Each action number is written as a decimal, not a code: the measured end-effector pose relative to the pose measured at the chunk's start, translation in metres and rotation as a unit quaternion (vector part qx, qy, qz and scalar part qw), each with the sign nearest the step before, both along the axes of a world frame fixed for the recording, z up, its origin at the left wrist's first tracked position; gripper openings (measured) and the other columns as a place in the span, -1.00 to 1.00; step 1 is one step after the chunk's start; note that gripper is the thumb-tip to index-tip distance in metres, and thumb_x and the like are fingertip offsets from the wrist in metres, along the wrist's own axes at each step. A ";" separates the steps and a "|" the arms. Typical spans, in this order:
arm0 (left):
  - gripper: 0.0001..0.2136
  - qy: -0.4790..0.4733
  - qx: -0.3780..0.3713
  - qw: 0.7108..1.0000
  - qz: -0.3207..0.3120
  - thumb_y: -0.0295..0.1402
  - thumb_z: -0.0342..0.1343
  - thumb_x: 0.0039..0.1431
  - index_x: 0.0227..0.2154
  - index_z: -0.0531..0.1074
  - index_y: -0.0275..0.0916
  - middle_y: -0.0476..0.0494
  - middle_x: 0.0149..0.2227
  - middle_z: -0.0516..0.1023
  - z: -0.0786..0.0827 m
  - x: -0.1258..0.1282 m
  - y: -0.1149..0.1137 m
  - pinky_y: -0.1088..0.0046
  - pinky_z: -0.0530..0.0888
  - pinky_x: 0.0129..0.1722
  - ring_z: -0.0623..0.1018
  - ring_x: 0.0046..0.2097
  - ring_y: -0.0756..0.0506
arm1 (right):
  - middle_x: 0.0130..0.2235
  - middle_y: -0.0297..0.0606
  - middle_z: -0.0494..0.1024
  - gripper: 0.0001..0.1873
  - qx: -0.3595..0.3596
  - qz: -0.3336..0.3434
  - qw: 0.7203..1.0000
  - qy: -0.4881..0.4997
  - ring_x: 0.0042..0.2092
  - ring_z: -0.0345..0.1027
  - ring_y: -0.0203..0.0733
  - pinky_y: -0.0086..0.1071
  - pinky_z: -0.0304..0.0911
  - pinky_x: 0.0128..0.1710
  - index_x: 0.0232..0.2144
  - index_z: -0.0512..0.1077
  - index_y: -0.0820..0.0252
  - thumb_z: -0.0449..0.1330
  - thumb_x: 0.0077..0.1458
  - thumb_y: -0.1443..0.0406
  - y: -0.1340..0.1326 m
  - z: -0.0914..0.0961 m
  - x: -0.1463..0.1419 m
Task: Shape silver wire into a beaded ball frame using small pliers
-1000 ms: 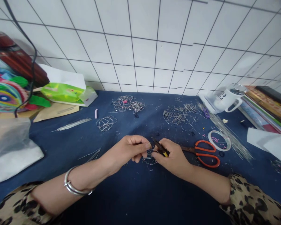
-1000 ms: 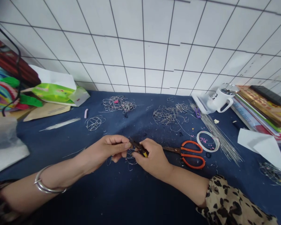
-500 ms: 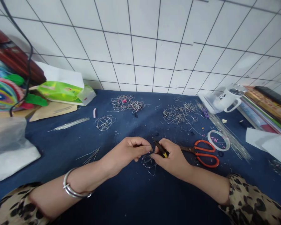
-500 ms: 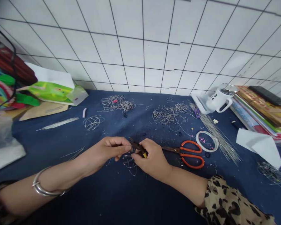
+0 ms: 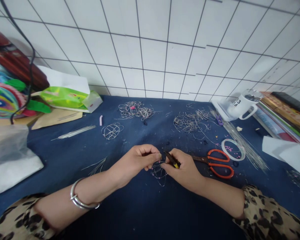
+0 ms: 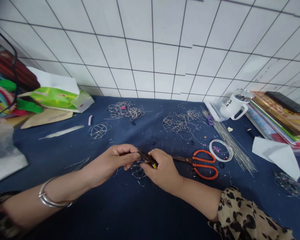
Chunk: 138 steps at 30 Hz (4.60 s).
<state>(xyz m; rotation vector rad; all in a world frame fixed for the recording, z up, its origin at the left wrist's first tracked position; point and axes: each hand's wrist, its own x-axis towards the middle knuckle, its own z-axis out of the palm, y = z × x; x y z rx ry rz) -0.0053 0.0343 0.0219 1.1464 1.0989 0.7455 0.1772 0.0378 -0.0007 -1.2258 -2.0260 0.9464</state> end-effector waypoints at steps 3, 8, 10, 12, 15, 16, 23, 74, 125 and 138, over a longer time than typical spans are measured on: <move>-0.84 -0.002 0.012 1.000 0.007 -0.28 0.11 0.05 -0.47 0.41 -0.29 0.04 -0.54 0.32 0.001 0.001 0.000 0.55 0.22 -0.51 0.26 -0.52 0.08 | -0.47 -0.39 0.30 -0.86 -0.004 0.014 1.000 0.007 -0.41 0.19 -0.34 -0.46 0.13 -0.39 -0.49 0.27 0.17 0.16 -0.01 0.25 0.000 0.000 0.001; -0.86 0.013 0.037 0.999 0.007 -0.30 0.08 0.07 -0.47 0.39 -0.29 0.05 -0.55 0.30 0.002 0.001 -0.001 0.55 0.22 -0.50 0.24 -0.52 0.08 | -0.46 -0.38 0.31 -0.88 -0.001 0.037 0.999 0.023 -0.40 0.20 -0.34 -0.45 0.13 -0.36 -0.45 0.30 0.18 0.11 0.04 0.25 -0.001 0.002 0.003; -0.85 0.018 0.046 0.999 -0.001 -0.30 0.07 0.09 -0.46 0.38 -0.29 0.06 -0.54 0.29 0.002 0.001 -0.001 0.56 0.22 -0.50 0.24 -0.51 0.08 | -0.47 -0.39 0.29 -0.88 0.001 0.037 0.999 0.029 -0.40 0.20 -0.35 -0.46 0.13 -0.37 -0.46 0.30 0.18 0.11 0.05 0.26 -0.001 0.002 0.003; -0.84 0.026 0.053 0.998 -0.011 -0.29 0.06 0.11 -0.45 0.37 -0.29 0.06 -0.53 0.29 0.001 0.000 -0.001 0.56 0.24 -0.49 0.25 -0.50 0.08 | -0.48 -0.40 0.28 -0.88 0.002 0.033 0.999 0.032 -0.41 0.19 -0.36 -0.47 0.12 -0.38 -0.48 0.30 0.19 0.11 0.04 0.27 -0.002 0.002 0.004; -0.86 0.045 0.063 0.997 -0.027 -0.31 0.03 0.13 -0.43 0.35 -0.29 0.05 -0.52 0.28 0.001 -0.002 -0.002 0.57 0.25 -0.49 0.27 -0.49 0.07 | -0.49 -0.41 0.27 -0.88 0.005 0.020 0.999 0.034 -0.42 0.19 -0.36 -0.47 0.12 -0.38 -0.50 0.30 0.19 0.12 0.04 0.28 -0.002 0.002 0.004; -0.86 0.051 0.064 0.996 -0.031 -0.31 0.02 0.14 -0.43 0.34 -0.29 0.06 -0.54 0.27 0.002 -0.002 -0.002 0.57 0.25 -0.50 0.27 -0.50 0.07 | -0.49 -0.40 0.28 -0.87 0.006 0.017 0.999 0.035 -0.42 0.19 -0.36 -0.47 0.13 -0.38 -0.51 0.30 0.19 0.12 0.04 0.28 -0.002 0.002 0.004; -0.83 0.057 0.029 0.997 -0.053 -0.27 -0.04 0.18 -0.39 0.30 -0.27 0.05 -0.64 0.35 0.004 -0.003 -0.002 0.58 0.28 -0.58 0.34 -0.57 0.05 | -0.48 -0.39 0.32 -0.90 0.004 -0.003 0.999 0.036 -0.41 0.22 -0.35 -0.45 0.15 -0.36 -0.49 0.32 0.18 0.12 0.03 0.30 -0.002 0.003 0.004; -0.86 0.065 0.002 0.997 -0.052 -0.31 0.00 0.15 -0.39 0.30 -0.30 0.00 -0.59 0.47 0.006 0.000 -0.003 0.52 0.41 -0.48 0.49 -0.50 0.01 | -0.53 -0.44 0.33 -0.94 -0.035 0.012 0.999 0.004 -0.49 0.19 -0.42 -0.52 0.09 -0.44 -0.48 0.33 0.18 0.12 -0.02 0.30 -0.001 0.001 -0.001; -0.93 0.167 0.202 0.965 -0.014 -0.44 0.00 0.09 -0.41 0.38 -0.28 0.00 -0.49 0.36 -0.006 0.002 -0.005 0.55 0.27 -0.51 0.33 -0.50 0.06 | -0.51 -0.42 0.25 -0.94 -0.021 0.026 0.999 0.037 -0.45 0.14 -0.38 -0.50 0.07 -0.43 -0.49 0.27 0.19 0.07 0.02 0.34 -0.004 -0.005 0.000; -0.88 -0.076 0.040 0.996 0.020 -0.38 0.13 0.06 -0.38 0.34 -0.30 0.09 -0.57 0.28 -0.013 0.007 -0.002 0.61 0.14 -0.62 0.19 -0.61 0.15 | -0.52 -0.43 0.26 -0.93 -0.029 0.023 0.999 0.036 -0.45 0.15 -0.38 -0.50 0.08 -0.42 -0.49 0.28 0.19 0.08 0.02 0.32 -0.004 -0.004 0.000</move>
